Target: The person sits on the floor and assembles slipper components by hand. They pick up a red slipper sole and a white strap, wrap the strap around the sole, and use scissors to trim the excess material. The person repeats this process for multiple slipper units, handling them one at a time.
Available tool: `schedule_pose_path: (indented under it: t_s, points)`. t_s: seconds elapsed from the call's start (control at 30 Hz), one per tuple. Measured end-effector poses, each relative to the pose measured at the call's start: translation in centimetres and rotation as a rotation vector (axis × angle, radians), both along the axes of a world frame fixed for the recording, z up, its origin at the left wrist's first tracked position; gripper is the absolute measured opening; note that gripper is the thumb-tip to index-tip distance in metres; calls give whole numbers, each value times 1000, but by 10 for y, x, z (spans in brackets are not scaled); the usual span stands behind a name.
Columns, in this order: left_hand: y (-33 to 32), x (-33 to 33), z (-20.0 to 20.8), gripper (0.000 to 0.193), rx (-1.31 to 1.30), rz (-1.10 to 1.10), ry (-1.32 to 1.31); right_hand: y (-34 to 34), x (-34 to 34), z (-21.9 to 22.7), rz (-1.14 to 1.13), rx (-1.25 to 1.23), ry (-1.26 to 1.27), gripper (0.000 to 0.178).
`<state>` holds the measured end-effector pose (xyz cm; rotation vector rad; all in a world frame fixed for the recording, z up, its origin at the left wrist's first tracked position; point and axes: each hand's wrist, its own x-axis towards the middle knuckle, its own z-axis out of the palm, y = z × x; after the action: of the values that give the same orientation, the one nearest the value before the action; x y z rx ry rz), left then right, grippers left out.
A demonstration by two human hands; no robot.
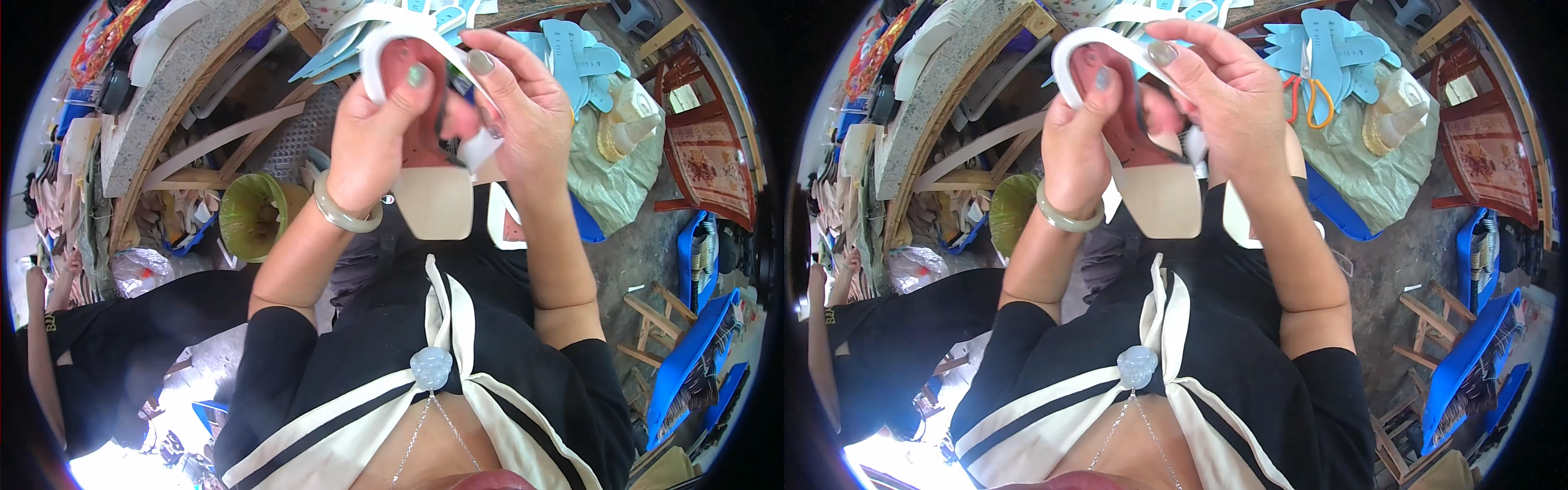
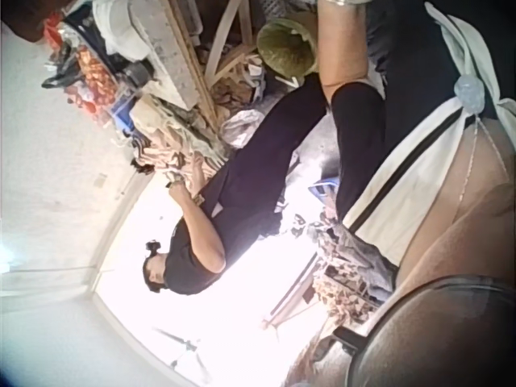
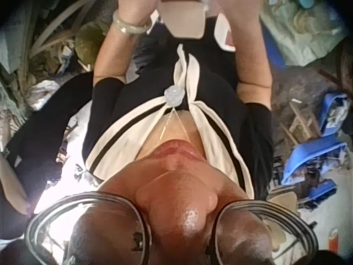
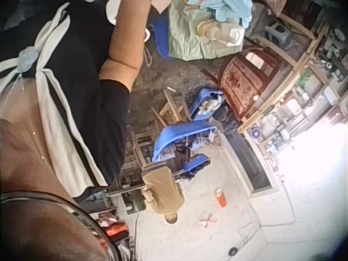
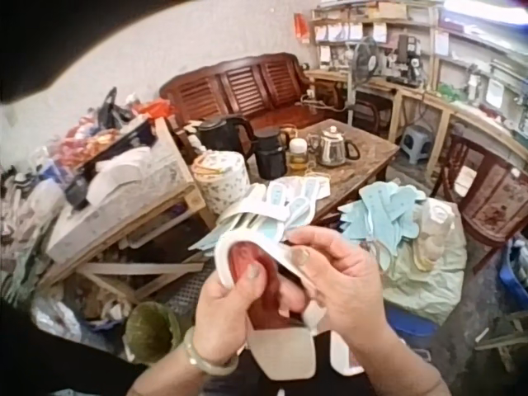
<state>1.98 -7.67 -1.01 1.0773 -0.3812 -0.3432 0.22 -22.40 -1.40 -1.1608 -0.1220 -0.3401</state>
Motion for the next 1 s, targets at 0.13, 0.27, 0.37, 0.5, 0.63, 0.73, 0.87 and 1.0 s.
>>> schedule_pose_path:
  t_s: [0.13, 0.27, 0.37, 0.5, 0.63, 0.73, 0.87, 1.0]
  points:
    - [4, 5, -10, 33, 1, 248, -120, -4, -4, -5, -196, -490, -118, 17]
    - [-3, 8, -17, 35, -88, 274, -173, 8, -8, -21, -330, -720, -310, 17]
    - [-4, 2, -18, 36, -70, 308, -203, 18, -7, -29, -443, -814, -447, 14]
    - [-5, -2, -17, 39, -51, 345, -234, 23, -8, -29, -480, -858, -503, 14]
    - [-9, -6, -10, 37, -19, 312, -190, 23, -7, -31, -369, -764, -419, 15]
    - [-9, -8, -13, 28, 29, 284, -134, 11, -10, -26, -215, -847, -298, 15]
    - [-5, -4, -17, 21, -2, 307, -99, 2, -11, -25, -114, -768, -167, 15]
    - [2, 0, -20, 19, -25, 370, -93, -9, -24, -27, -115, -832, -196, 16]
